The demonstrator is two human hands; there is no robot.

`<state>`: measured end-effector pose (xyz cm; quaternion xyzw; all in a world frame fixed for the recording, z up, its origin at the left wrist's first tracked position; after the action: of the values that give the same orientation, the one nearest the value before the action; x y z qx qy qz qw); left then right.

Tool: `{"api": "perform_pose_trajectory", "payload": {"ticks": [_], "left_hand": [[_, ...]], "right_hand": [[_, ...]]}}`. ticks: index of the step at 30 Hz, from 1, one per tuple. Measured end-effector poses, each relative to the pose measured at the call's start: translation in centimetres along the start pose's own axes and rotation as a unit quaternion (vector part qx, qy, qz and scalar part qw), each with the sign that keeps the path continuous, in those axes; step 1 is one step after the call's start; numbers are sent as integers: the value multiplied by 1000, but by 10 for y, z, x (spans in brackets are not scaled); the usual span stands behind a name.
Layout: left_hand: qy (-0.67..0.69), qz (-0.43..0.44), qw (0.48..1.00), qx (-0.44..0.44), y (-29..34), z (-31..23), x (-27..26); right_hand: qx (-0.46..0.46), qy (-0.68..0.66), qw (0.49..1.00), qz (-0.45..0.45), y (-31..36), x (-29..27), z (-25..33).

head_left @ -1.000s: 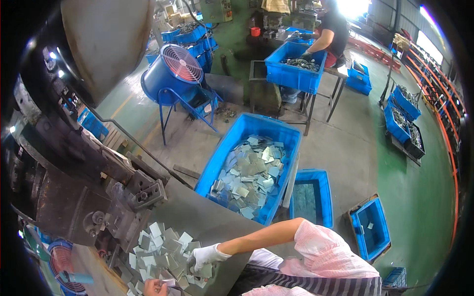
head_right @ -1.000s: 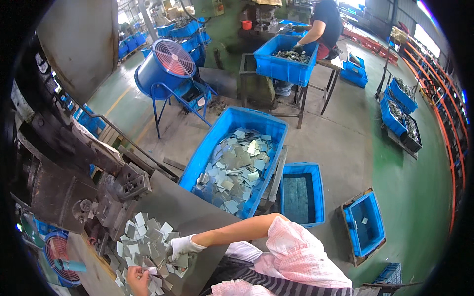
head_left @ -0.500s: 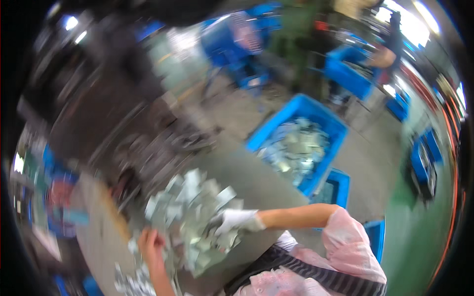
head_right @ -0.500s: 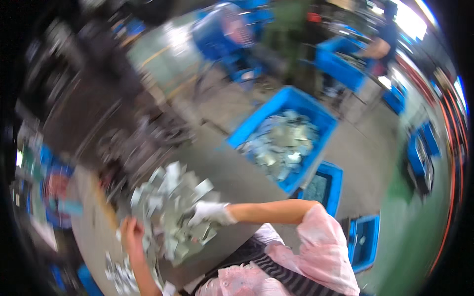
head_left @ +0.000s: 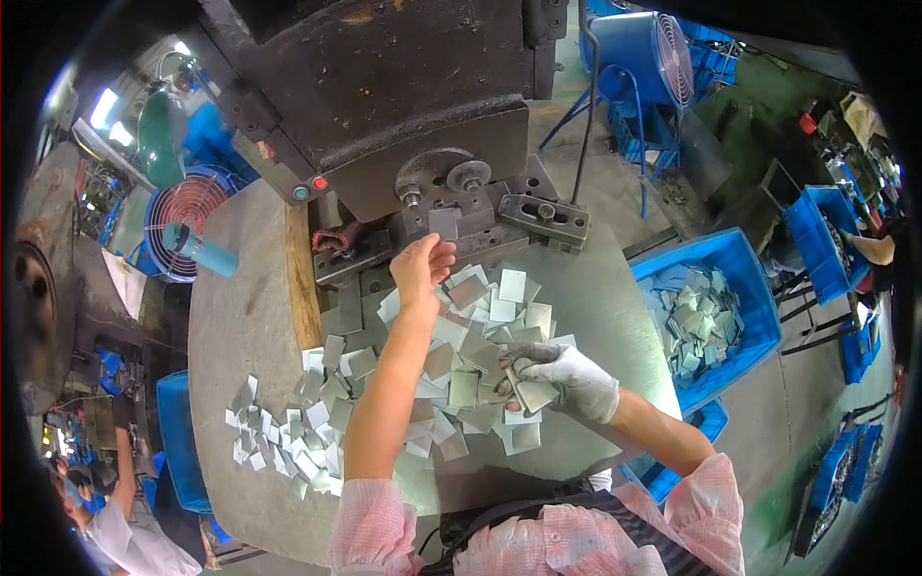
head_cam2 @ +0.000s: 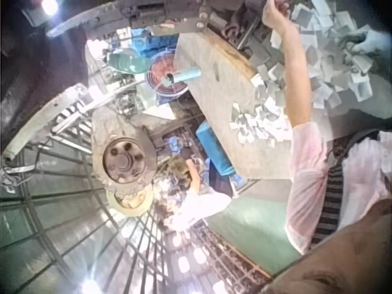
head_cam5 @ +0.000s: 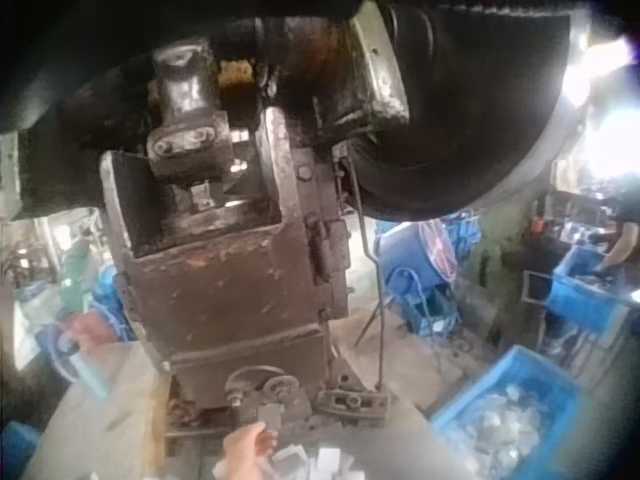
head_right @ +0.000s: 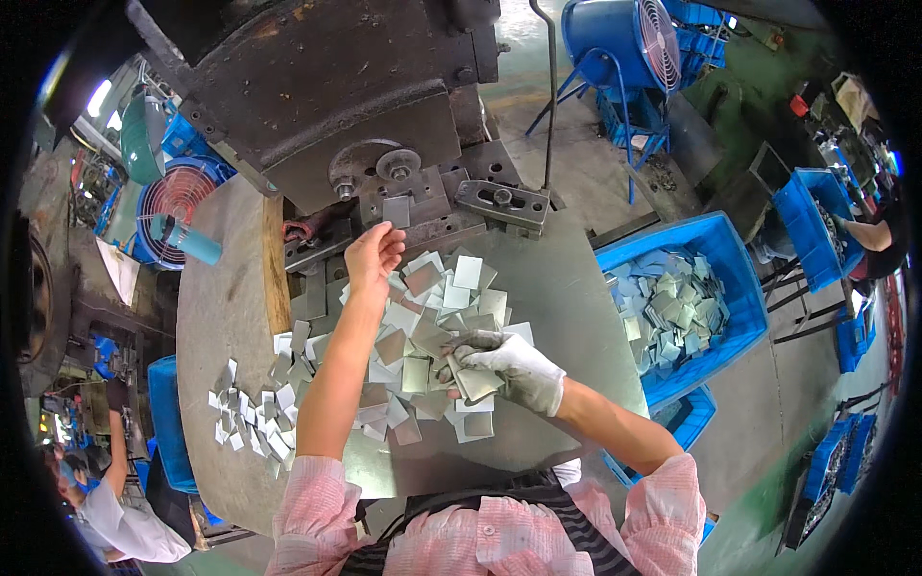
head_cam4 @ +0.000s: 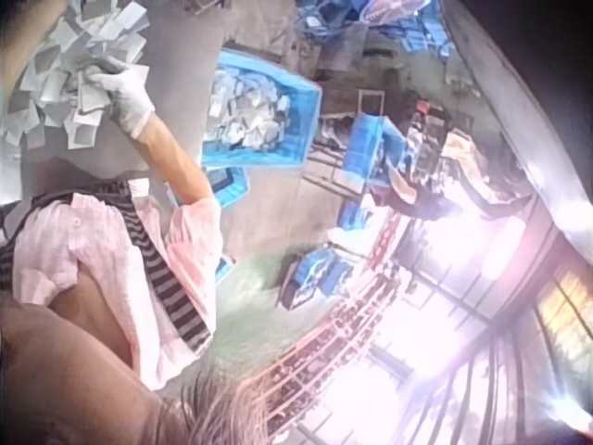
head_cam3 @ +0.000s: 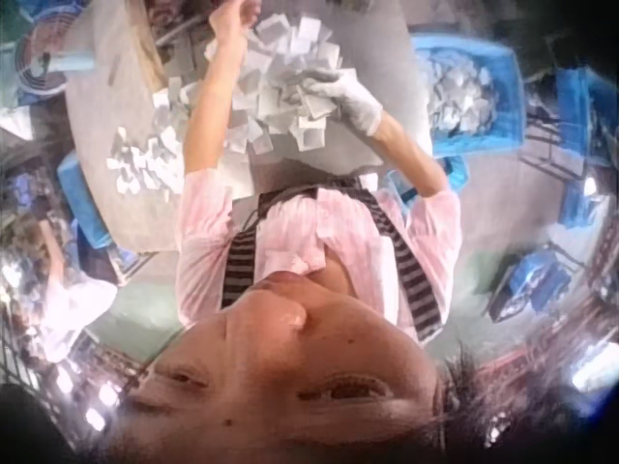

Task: The person feeds small square metal plates into a manual punch press for stamping by hand, wearing gloves.

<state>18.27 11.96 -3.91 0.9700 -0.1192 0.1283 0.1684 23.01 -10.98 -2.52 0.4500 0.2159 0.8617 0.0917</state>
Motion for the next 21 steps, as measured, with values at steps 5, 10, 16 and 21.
{"api": "perform_pose_trajectory", "payload": {"ticks": [5,10,16,21], "left_hand": [[1,-8,999,-37,-8,13,6],[32,-36,998,-44,-5,15,10],[33,-20,998,-39,-5,16,9],[40,-26,998,-42,-5,16,11]], "right_hand": [[6,-7,1000,-12,-6,-12,1],[-2,-41,999,-22,-15,-14,7],[-48,-61,997,-19,-24,-18,22],[-58,-59,997,-4,-28,-18,27]]}}
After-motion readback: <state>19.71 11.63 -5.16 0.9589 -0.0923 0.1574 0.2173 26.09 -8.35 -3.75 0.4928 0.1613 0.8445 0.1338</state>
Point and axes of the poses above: each hand's wrist, its own y-axis away from the middle knuckle, its own x-axis out of the palm, z = x × y, the point moved 9 cm from there along -y, towards the middle knuckle, and after that the axes turned 5 degrees about -z, right-handed, at the moved point
